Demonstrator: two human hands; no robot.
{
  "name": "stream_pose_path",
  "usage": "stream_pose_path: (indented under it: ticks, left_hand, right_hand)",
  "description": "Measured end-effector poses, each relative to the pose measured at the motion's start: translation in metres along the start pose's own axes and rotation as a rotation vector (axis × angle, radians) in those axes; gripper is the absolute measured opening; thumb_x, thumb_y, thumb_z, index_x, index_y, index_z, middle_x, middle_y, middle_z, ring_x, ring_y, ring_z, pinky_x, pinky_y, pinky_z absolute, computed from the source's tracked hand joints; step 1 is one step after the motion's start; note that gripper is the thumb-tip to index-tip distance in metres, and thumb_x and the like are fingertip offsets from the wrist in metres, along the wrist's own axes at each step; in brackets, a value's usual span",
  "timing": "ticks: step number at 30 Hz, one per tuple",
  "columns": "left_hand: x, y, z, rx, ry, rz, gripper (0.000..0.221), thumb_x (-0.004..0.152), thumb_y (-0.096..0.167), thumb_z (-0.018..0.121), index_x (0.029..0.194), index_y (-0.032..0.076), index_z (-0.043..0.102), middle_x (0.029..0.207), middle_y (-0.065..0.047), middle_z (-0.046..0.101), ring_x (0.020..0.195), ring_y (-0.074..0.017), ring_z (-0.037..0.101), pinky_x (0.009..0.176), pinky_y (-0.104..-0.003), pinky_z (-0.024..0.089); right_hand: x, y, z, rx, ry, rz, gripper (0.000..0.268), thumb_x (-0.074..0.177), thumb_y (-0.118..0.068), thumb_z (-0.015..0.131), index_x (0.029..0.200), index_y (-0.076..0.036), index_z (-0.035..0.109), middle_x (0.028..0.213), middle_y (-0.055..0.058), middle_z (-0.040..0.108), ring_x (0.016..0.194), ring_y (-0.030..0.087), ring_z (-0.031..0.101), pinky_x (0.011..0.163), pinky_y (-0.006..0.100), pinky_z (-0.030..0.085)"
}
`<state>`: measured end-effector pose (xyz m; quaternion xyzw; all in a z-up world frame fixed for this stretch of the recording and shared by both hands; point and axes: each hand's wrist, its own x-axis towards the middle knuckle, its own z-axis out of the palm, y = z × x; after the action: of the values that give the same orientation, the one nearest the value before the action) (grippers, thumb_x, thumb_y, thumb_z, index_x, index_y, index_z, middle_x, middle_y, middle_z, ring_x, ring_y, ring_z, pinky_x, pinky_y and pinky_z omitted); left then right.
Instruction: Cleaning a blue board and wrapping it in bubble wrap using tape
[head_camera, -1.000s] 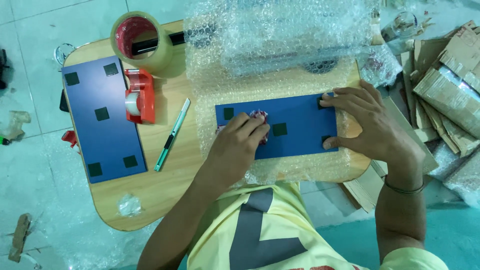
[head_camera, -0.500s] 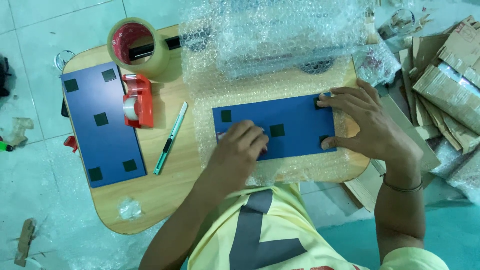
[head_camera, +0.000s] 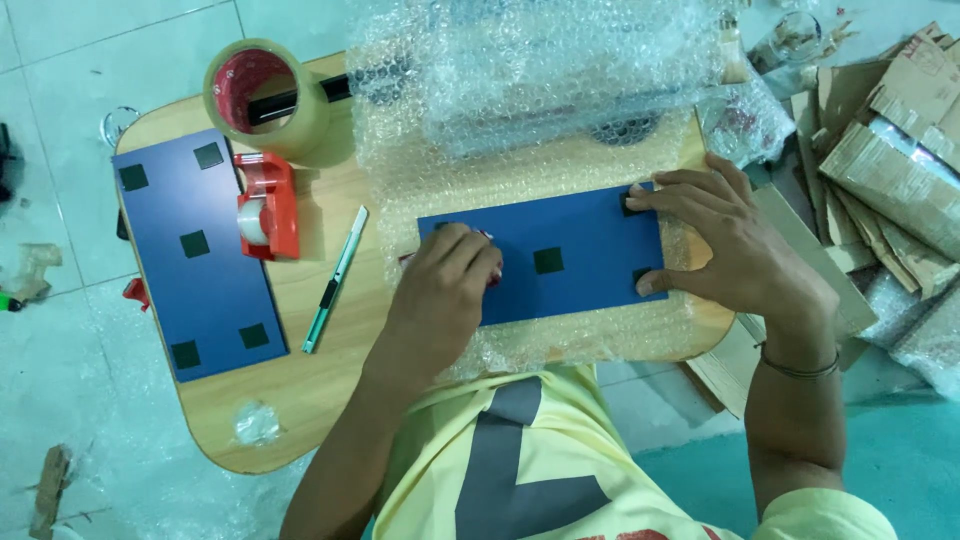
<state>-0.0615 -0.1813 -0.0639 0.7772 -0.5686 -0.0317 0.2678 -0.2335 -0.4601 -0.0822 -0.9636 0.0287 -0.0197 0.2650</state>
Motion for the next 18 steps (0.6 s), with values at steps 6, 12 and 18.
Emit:
stream_pose_path:
  ticks: [6, 12, 18]
  left_hand:
    - [0.012, -0.005, 0.018, -0.01, -0.029, 0.039, 0.019, 0.091, 0.004, 0.063, 0.108, 0.0, 0.07, 0.122, -0.014, 0.068, 0.118, -0.0297, 0.058, 0.105, -0.042, 0.044]
    - [0.035, 0.025, 0.053, -0.131, -0.047, 0.103, 0.026, 0.089, 0.011, 0.071, 0.113, 0.0, 0.07, 0.124, -0.015, 0.068, 0.121, -0.0298, 0.058, 0.108, -0.041, 0.043]
    - [0.023, 0.036, 0.054, -0.189, -0.124, 0.18, 0.029, 0.084, 0.0, 0.065, 0.112, -0.001, 0.072, 0.125, -0.016, 0.069, 0.121, -0.0313, 0.059, 0.11, -0.043, 0.043]
  right_hand:
    - [-0.001, -0.004, -0.001, 0.031, -0.015, 0.092, 0.091, 0.054, -0.043, 0.094, 0.136, -0.017, 0.065, 0.142, 0.014, 0.062, 0.143, 0.033, 0.047, 0.128, 0.056, 0.017]
    - [-0.002, 0.001, 0.002, 0.075, 0.053, 0.043, 0.107, 0.05, -0.035, 0.095, 0.144, -0.002, 0.054, 0.134, 0.006, 0.069, 0.135, 0.024, 0.055, 0.133, 0.051, 0.018]
    - [-0.005, 0.006, 0.004, 0.074, 0.087, 0.022, 0.125, 0.052, -0.036, 0.095, 0.157, -0.001, 0.036, 0.137, 0.012, 0.065, 0.134, 0.029, 0.054, 0.131, 0.051, 0.019]
